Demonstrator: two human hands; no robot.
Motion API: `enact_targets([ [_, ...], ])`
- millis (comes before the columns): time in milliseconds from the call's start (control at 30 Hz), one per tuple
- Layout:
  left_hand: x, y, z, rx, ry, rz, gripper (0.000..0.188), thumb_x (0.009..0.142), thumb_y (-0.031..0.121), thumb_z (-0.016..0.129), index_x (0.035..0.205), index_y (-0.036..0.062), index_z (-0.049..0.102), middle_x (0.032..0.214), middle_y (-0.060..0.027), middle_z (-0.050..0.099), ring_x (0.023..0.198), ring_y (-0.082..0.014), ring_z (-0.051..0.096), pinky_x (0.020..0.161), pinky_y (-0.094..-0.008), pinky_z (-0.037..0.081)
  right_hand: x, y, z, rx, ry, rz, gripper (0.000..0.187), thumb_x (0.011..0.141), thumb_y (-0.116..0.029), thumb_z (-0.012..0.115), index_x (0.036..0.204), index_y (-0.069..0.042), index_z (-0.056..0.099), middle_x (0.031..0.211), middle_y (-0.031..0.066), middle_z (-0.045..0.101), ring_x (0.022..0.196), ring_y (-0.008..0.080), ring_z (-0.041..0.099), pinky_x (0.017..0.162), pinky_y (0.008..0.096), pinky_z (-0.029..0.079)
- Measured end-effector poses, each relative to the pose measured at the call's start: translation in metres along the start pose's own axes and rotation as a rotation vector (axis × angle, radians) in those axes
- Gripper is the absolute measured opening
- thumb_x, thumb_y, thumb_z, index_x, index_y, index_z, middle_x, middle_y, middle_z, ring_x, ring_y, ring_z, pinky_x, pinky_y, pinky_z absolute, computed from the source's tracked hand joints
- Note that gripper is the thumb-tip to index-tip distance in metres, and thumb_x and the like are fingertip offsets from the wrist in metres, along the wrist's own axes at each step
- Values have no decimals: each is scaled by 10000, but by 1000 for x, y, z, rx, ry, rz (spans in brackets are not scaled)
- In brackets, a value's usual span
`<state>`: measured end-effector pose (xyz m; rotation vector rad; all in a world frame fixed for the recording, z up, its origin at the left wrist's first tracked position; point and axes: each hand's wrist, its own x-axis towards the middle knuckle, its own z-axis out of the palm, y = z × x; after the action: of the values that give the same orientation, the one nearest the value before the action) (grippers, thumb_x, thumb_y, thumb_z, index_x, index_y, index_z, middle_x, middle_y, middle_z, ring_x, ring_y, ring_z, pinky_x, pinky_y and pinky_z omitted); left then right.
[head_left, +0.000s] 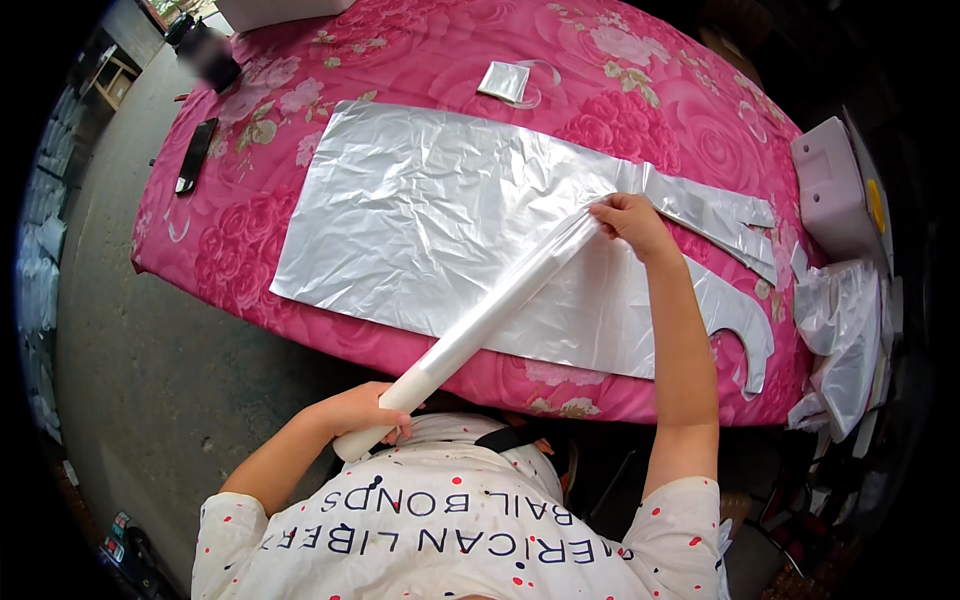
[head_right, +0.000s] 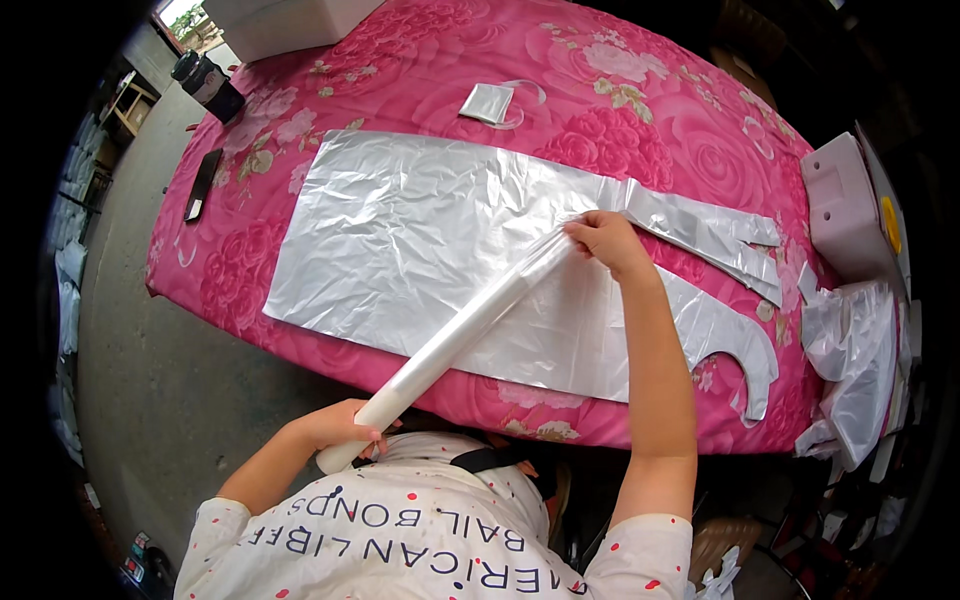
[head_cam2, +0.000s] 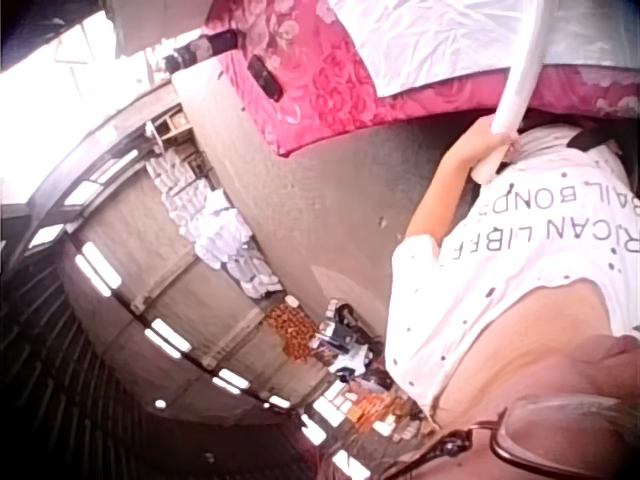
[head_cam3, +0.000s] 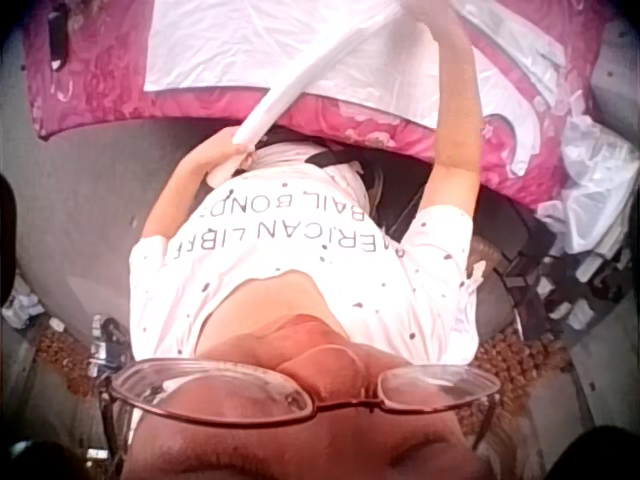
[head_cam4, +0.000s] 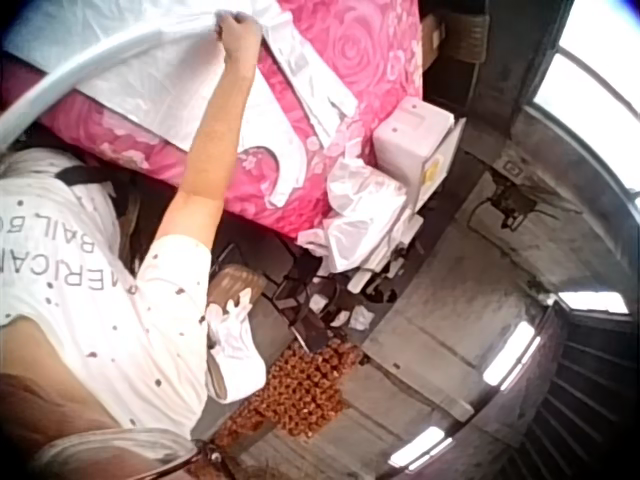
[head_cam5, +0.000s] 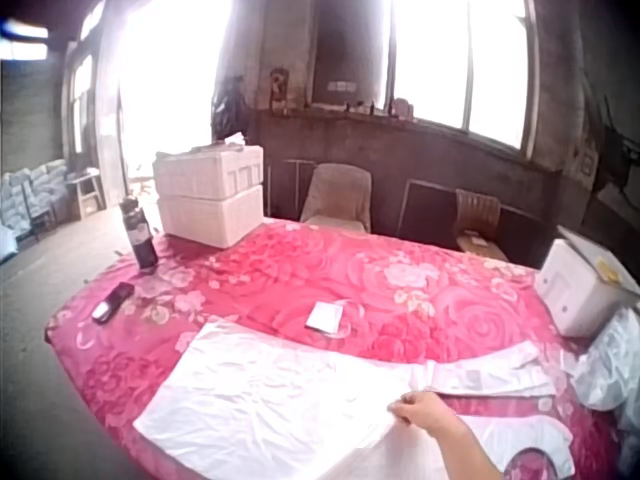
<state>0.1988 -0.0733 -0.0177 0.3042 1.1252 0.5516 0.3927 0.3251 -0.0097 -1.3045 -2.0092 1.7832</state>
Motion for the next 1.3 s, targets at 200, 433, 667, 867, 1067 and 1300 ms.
enact_targets([
  [200,-48,-40,-57,371,-131,-106,489,744,219,743,1149,6,571,959,-73,656,846,-130,603,791,-281,478,3,42,-102,-62,428,-119,158,850,-134,614,824,20,638,660,-8,552,571,62,475,513,215,384],
  [433,-44,83,-44,1276,35,213,454,628,278,792,998,74,628,905,-124,663,844,-296,633,724,-365,485,15,0,-50,-112,208,-186,164,857,-140,610,827,20,629,657,-7,546,566,57,469,500,210,365],
  [667,63,169,-6,1643,451,856,443,706,301,726,1060,67,596,949,-115,614,968,-294,586,823,-387,470,40,-18,-16,-86,68,-113,162,850,-148,639,838,13,645,647,-4,541,583,65,462,539,234,392],
  [867,104,111,15,1666,-38,1295,595,877,377,491,1269,-65,415,1295,-212,431,1213,-352,414,1048,-432,315,47,-21,-13,-263,68,-76,194,839,-174,646,824,19,646,655,-1,549,595,75,474,557,247,395],
  [1067,111,90,23,1769,14,1142,786,879,539,340,1354,-88,313,1445,-253,263,1383,-350,188,1137,-443,97,53,-12,-21,6,-31,-69,384,845,-275,631,1063,37,587,849,56,606,731,105,515,626,279,421],
  [1300,107,77,32,1768,147,1103,791,869,554,357,1349,-74,334,1443,-232,285,1376,-338,216,1133,-460,114,-53,-33,48,-412,168,-346,536,841,-379,614,1248,-44,514,1084,172,586,971,294,572,845,366,459],
])
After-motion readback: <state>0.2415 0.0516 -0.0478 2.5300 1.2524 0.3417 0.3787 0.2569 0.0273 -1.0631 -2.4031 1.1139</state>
